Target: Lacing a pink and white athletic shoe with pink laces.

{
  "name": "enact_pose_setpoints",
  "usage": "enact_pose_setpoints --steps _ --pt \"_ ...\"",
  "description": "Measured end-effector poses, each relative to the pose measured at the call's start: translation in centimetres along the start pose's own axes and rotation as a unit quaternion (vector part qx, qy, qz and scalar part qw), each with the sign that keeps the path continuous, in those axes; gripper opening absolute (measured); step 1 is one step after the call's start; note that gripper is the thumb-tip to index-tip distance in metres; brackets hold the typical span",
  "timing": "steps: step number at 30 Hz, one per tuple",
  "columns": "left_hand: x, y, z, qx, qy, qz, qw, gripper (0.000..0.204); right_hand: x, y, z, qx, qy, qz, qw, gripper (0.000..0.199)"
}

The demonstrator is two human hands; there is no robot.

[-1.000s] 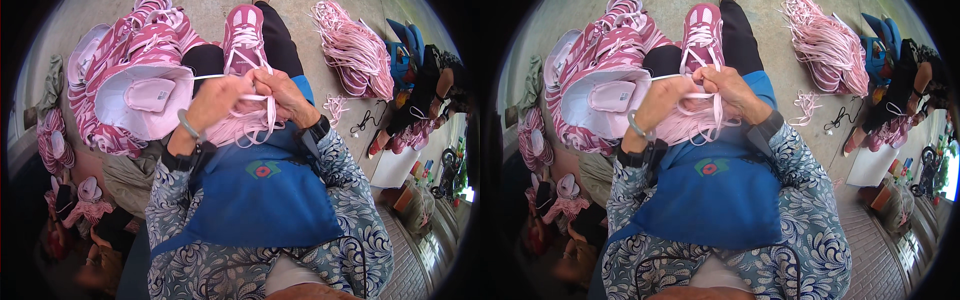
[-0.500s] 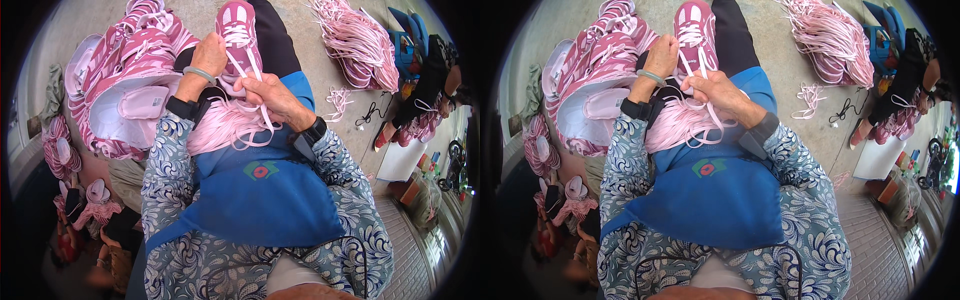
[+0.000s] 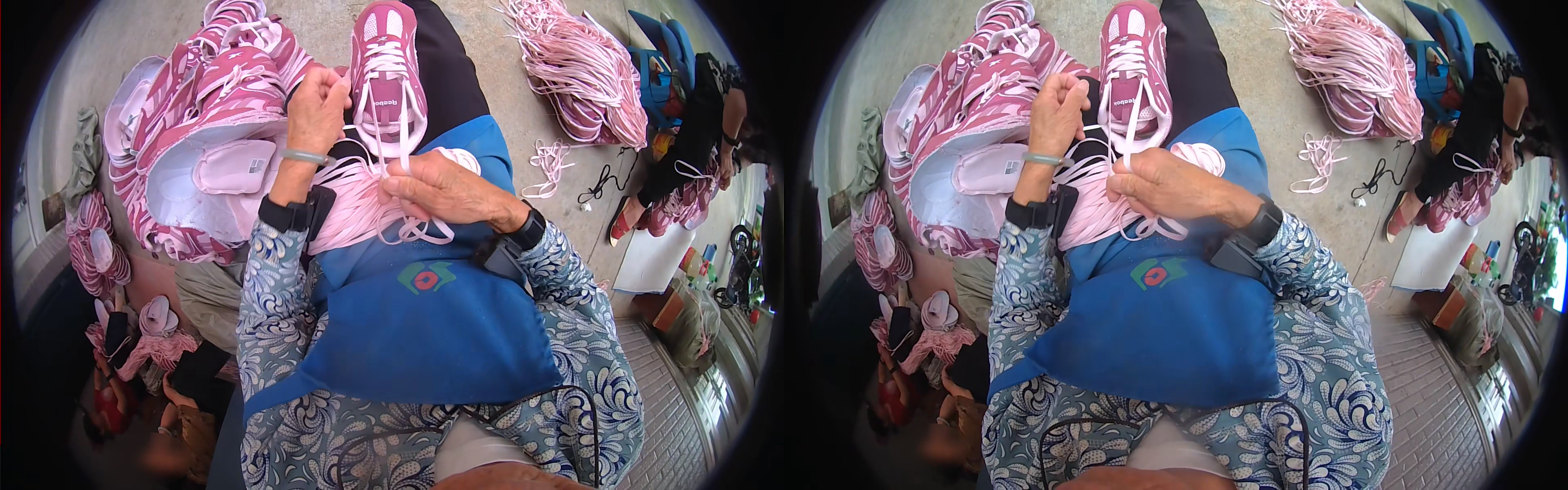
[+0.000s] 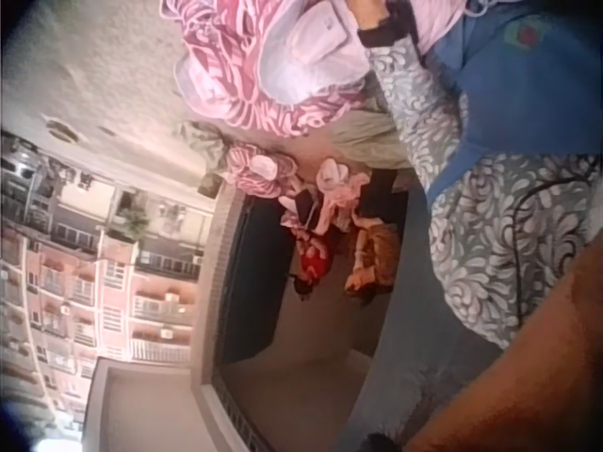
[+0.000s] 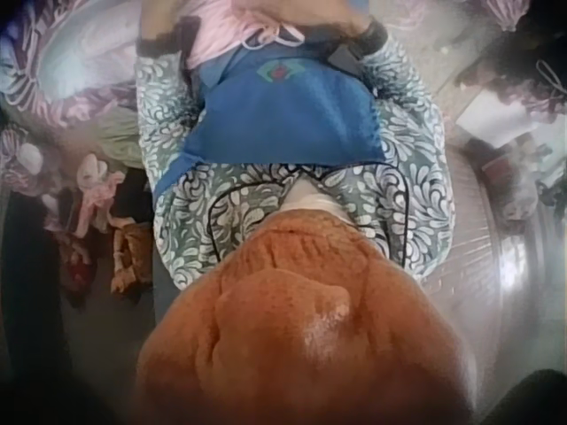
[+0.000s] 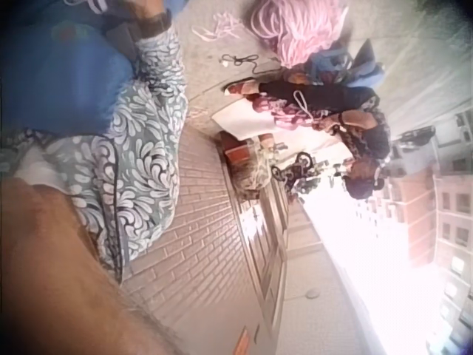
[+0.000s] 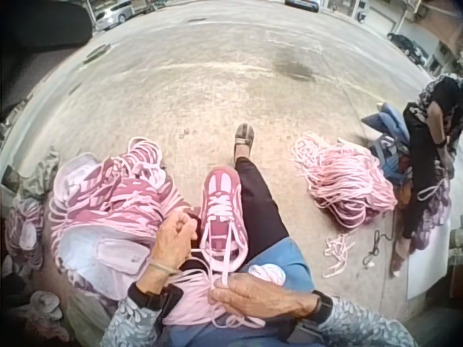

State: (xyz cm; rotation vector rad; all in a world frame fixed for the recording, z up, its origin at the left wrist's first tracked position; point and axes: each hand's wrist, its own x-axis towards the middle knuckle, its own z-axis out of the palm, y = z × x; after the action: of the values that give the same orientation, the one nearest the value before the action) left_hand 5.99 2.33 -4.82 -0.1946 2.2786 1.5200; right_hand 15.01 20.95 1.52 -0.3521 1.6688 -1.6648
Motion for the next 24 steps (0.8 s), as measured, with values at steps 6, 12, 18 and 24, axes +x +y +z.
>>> enact_pose_setpoints --steps 6,12,18,24 --pt "-4.5 0.6 0.3 -0.176 -0.25 -0.215 0.928 0.048 1.8 0.4 1.8 -0.128 -0.008 -0.094 0.987 0.027" --pt "-3.8 0.0 3.7 -0.461 -0.263 -0.243 0.812 0.04 0.9 0.7 0.8 -0.167 -0.085 0.028 0.982 0.023" --pt "-4.0 -0.2 4.5 -0.42 -0.17 -0.207 0.867 0.025 -0.2 0.9 -3.7 -0.251 0.192 0.003 0.949 0.019" --pt "-5.0 -1.0 5.0 -0.441 -0.131 -0.266 0.847 0.02 5.6 4.1 -5.5 -0.411 0.403 -0.055 0.816 0.018"
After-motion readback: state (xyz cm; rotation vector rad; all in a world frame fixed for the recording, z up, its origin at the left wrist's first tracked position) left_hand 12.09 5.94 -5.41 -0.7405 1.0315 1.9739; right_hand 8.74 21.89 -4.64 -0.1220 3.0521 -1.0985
